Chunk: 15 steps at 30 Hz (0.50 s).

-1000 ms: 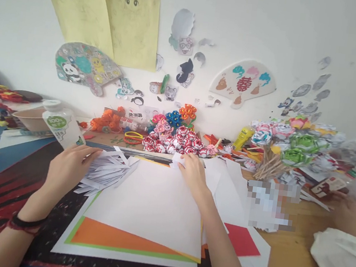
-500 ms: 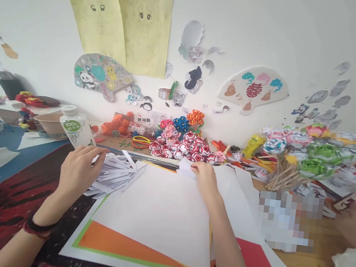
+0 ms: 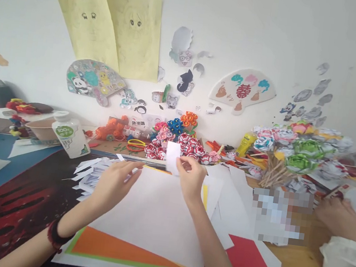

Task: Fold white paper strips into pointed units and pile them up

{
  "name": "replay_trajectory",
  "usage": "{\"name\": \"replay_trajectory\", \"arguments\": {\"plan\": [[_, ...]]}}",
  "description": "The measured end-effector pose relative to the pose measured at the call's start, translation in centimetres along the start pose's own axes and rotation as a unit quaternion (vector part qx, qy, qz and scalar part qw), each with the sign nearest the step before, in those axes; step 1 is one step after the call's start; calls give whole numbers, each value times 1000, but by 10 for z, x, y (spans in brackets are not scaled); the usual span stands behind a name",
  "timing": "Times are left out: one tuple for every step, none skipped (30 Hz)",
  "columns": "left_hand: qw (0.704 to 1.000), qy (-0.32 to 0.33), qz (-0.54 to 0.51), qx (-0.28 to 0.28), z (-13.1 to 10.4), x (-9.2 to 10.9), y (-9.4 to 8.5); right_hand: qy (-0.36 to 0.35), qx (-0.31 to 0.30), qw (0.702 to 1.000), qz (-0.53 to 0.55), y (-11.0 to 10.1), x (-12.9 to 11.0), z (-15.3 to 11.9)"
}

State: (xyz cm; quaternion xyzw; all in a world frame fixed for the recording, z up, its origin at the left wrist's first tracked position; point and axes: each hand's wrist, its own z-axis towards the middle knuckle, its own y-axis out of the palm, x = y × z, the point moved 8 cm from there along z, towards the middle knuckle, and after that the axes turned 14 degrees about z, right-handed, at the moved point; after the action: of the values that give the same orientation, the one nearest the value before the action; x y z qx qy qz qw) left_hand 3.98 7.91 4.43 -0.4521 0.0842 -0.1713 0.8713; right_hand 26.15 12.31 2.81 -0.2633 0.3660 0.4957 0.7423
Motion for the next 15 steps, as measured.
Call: {"name": "replay_trajectory", "arguments": {"plan": [[1000, -5, -9, 7, 2, 6, 1, 51, -18, 996, 70, 9, 4, -5], [1000, -12, -19, 11, 4, 10, 2, 97, -49, 985, 130, 21, 8, -11], [999, -28, -24, 11, 5, 12, 4, 129, -87, 971, 179, 33, 9, -17], [998, -49, -31, 8, 6, 11, 6, 152, -118, 958, 213, 42, 9, -22], [997, -67, -46, -2, 6, 9, 9, 168, -135, 948, 236, 49, 9, -27], [994, -83, -67, -17, 6, 7, 14, 182, -155, 938, 253, 54, 9, -31], [990, -93, -96, -36, 5, 5, 19, 193, -173, 929, 264, 59, 9, -35], [985, -97, -128, -57, 3, 4, 24, 201, -186, 923, 271, 62, 9, -38], [980, -102, -157, -69, 2, 2, 27, 206, -194, 920, 270, 64, 10, -40], [976, -110, -175, -65, 0, 0, 28, 209, -193, 922, 264, 65, 11, -42], [976, -122, -177, -45, -2, -3, 27, 211, -182, 926, 253, 64, 13, -42], [977, -135, -164, -9, -4, -7, 22, 212, -166, 933, 240, 62, 14, -42], [979, -144, -140, 37, -7, -10, 15, 214, -150, 938, 228, 60, 16, -42], [980, -145, -114, 77, -10, -11, 8, 215, -139, 941, 220, 58, 17, -43], [980, -140, -95, 104, -12, -10, 3, 216, -136, 942, 219, 58, 17, -44]]}}
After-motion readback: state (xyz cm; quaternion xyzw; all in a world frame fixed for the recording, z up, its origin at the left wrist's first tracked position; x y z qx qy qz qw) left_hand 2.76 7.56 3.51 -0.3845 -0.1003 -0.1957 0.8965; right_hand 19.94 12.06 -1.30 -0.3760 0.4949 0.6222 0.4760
